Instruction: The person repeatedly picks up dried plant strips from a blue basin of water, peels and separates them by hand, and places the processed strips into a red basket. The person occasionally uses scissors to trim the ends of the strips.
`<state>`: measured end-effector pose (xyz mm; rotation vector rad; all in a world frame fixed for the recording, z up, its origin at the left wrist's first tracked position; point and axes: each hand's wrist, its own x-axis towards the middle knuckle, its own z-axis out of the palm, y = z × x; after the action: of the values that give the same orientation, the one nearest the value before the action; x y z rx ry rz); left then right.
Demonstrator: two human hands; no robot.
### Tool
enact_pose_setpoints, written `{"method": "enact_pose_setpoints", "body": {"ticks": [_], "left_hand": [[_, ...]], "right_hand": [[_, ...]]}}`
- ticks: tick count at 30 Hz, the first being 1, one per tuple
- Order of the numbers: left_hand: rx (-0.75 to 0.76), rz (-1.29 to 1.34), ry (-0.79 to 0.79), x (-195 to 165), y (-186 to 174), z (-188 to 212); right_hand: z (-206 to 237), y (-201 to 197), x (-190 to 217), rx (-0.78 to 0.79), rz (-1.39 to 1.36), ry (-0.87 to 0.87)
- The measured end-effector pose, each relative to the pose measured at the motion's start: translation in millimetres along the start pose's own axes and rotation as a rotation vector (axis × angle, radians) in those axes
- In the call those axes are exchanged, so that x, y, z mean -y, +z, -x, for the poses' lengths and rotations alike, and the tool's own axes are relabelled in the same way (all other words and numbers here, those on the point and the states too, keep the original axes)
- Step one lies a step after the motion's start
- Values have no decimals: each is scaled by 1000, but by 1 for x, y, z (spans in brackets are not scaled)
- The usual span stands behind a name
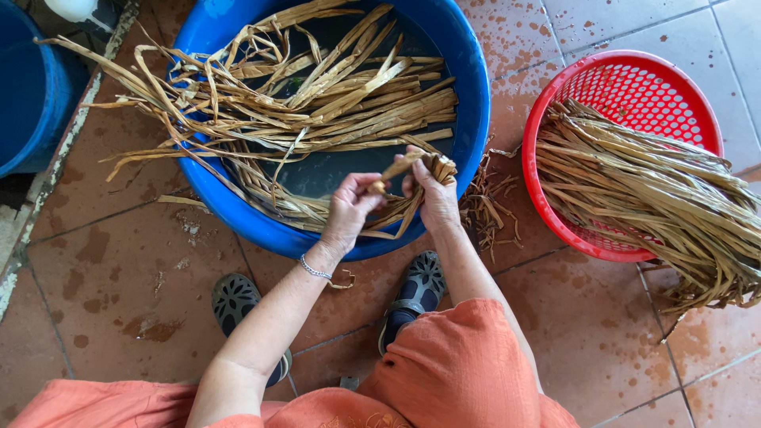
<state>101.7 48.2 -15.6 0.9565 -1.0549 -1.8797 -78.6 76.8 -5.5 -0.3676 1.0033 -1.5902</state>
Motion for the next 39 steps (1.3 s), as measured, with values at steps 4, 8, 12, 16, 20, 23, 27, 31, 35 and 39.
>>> {"method": "enact_pose_setpoints", "body": {"ticks": [4, 8, 12, 16, 20, 23, 27, 31, 35, 39], "left_hand": [[120, -520, 34, 2, -17, 6], [118, -1108, 278, -28, -61, 3], [116, -1201, 651, -45, -58, -3], [165, -1010, 496, -35, -3, -29], [101, -936, 479, -27, 41, -51], [75, -1009, 366, -24, 65, -55], [101, -1068, 266, -29, 92, -63], [143, -1058, 274, -38, 108, -57], [183, -1078, 269, -46, 106, -46], [168, -1065, 319, -51, 97, -43]], "right_hand": [[-8, -17, 0, -104, -99, -31], [-13, -21, 1, -114, -127, -97], [-8, -2, 2, -70, 43, -84], [-2, 17, 13, -17, 121, -58], [-3, 21, 19, 18, -19, -12], [-14, 10, 18, -52, -24, -73], [-34, -17, 30, -73, -176, -142], [-47, -41, 58, -219, -280, 7], [-57, -45, 74, -221, -256, 32], [-78, -39, 81, -236, -161, 35]]}}
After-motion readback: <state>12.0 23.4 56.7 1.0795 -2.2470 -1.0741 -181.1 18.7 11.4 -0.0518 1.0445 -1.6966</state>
